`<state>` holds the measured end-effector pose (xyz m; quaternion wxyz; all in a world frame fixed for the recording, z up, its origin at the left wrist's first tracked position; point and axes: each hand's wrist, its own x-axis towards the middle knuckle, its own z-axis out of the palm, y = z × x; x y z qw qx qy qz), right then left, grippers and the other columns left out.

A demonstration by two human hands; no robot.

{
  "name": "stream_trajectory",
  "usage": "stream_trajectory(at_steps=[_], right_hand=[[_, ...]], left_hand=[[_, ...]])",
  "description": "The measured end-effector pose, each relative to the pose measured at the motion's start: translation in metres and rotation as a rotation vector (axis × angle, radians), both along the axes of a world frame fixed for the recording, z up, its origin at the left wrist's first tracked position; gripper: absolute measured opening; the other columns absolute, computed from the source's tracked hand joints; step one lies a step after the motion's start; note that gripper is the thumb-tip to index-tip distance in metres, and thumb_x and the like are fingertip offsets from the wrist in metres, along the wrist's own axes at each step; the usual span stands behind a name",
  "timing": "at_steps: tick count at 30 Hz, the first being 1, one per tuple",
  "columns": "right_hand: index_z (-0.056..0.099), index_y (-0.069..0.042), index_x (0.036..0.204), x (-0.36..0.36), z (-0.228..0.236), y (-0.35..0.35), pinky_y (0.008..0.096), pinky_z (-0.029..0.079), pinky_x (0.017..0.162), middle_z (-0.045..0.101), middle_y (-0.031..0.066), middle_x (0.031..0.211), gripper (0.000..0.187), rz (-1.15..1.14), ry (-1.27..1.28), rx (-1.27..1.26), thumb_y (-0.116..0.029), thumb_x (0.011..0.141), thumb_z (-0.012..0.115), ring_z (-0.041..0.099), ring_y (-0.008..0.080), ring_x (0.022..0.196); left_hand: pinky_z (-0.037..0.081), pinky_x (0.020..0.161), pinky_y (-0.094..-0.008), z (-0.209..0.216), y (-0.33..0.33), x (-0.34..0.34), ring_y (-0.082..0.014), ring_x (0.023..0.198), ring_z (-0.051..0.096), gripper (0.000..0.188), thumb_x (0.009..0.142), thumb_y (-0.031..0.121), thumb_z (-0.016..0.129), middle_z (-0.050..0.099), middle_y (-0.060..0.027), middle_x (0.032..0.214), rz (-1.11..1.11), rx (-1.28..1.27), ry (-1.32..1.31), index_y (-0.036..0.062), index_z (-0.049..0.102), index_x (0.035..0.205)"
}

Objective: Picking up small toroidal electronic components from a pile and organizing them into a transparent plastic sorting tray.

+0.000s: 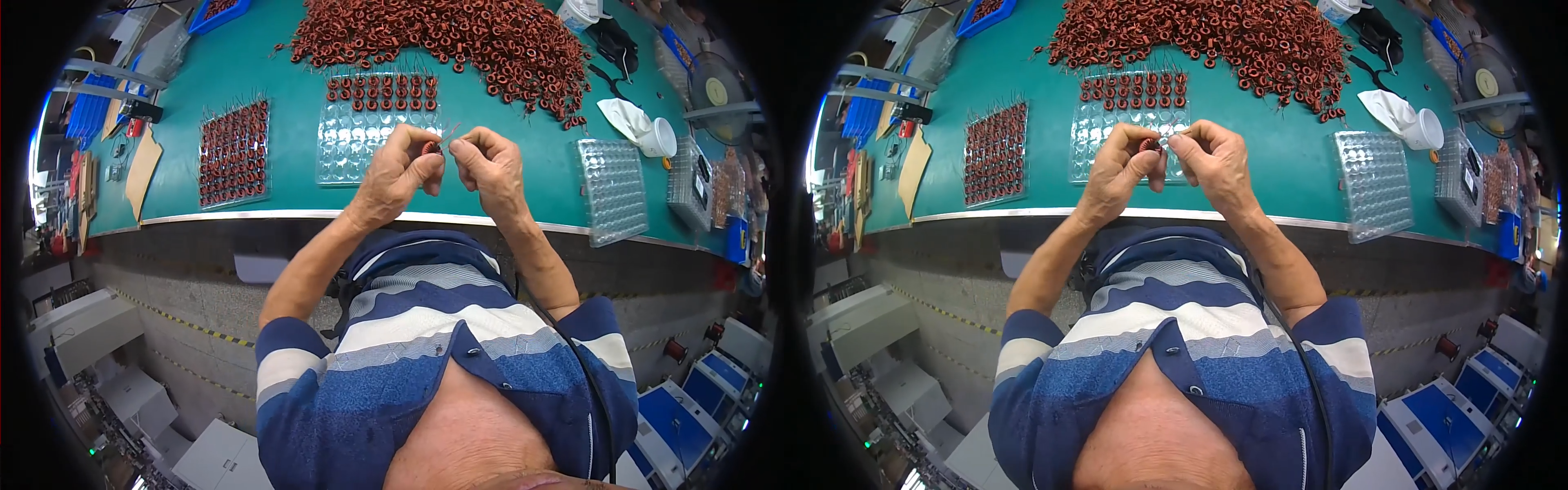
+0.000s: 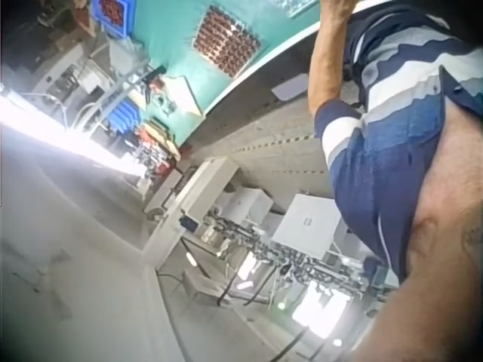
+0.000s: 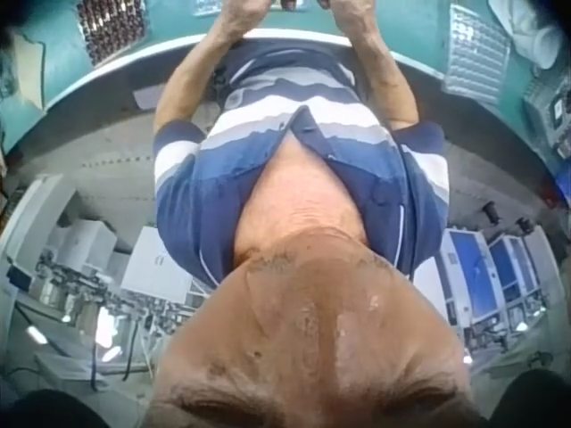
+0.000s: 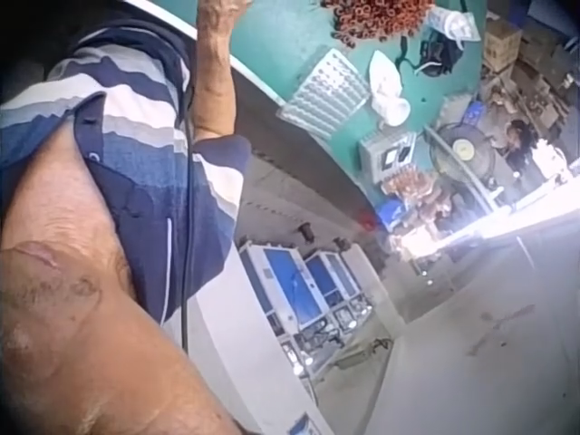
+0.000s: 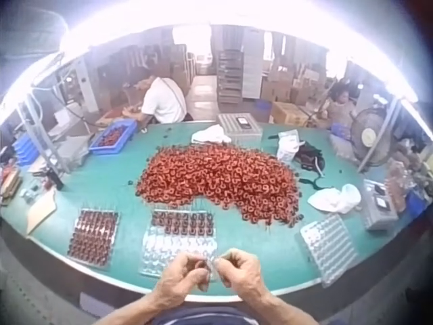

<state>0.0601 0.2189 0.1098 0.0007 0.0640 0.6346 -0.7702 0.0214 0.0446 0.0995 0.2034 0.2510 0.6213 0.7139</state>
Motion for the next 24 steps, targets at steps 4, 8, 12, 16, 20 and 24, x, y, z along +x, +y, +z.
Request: stream_trajectory(at_steps=[4, 8, 12, 16, 20, 24], right_hand=[[0.062, 0.001, 0.087, -0.002, -0.007, 0.001, 0.0199, 0.035, 0.046, 0.056, -0.0010, 0.064, 0.023, 0.097, -0.069, -0.034, -0.021, 0.089, 0.066, 0.048, 0.0041, 0.054], [0.062, 0.001, 0.105, -0.010, -0.022, -0.009, 0.0200, 0.043, 0.060, 0.063, 0.0023, 0.084, 0.029, 0.125, -0.004, -0.017, -0.023, 0.089, 0.067, 0.055, 0.0070, 0.072], [0.062, 0.000, 0.114, -0.008, -0.028, -0.019, 0.0231, 0.047, 0.070, 0.065, 0.0044, 0.097, 0.035, 0.120, 0.121, 0.132, -0.028, 0.093, 0.062, 0.057, 0.0101, 0.084], [0.063, 0.001, 0.111, -0.002, -0.022, -0.023, 0.0219, 0.046, 0.070, 0.063, 0.0043, 0.096, 0.035, 0.125, 0.014, 0.050, -0.030, 0.097, 0.055, 0.056, 0.0096, 0.082], [0.064, 0.001, 0.107, -0.001, -0.033, -0.019, 0.0201, 0.043, 0.063, 0.061, 0.0024, 0.087, 0.034, 0.094, -0.069, -0.246, -0.030, 0.096, 0.056, 0.053, 0.0083, 0.074], [0.066, 0.000, 0.095, -0.008, -0.028, 0.000, 0.0196, 0.040, 0.059, 0.060, 0.0013, 0.077, 0.030, 0.174, -0.114, 0.042, -0.030, 0.093, 0.061, 0.050, 0.0075, 0.067]], left_hand=[[0.046, 0.059, -0.0244, -0.013, 0.002, 0.011, -0.0118, 0.064, 0.053, 0.029, 0.100, 0.018, 0.047, 0.054, -0.0071, 0.080, 0.060, 0.116, -0.106, -0.0007, 0.036, 0.120], [0.044, 0.057, -0.0237, -0.016, 0.003, 0.012, -0.0102, 0.062, 0.050, 0.029, 0.099, 0.015, 0.045, 0.054, -0.0057, 0.080, 0.135, 0.138, -0.167, -0.0013, 0.036, 0.122], [0.041, 0.051, -0.0236, -0.020, 0.000, 0.013, -0.0084, 0.059, 0.048, 0.023, 0.099, 0.019, 0.047, 0.052, -0.0029, 0.075, 0.188, 0.116, -0.251, -0.0008, 0.051, 0.110], [0.038, 0.049, -0.0221, -0.020, -0.008, 0.014, -0.0079, 0.058, 0.045, 0.021, 0.098, 0.019, 0.047, 0.050, -0.0013, 0.070, 0.227, 0.266, -0.522, 0.0009, 0.055, 0.105], [0.038, 0.050, -0.0219, -0.024, -0.012, 0.016, -0.0083, 0.059, 0.043, 0.022, 0.098, 0.020, 0.050, 0.047, -0.0009, 0.071, 0.149, 0.287, -0.524, 0.0002, 0.054, 0.107], [0.036, 0.049, -0.0224, -0.023, -0.017, 0.014, -0.0084, 0.056, 0.042, 0.022, 0.099, 0.019, 0.048, 0.045, -0.0010, 0.068, -0.050, 0.086, -0.420, -0.0010, 0.052, 0.106]])
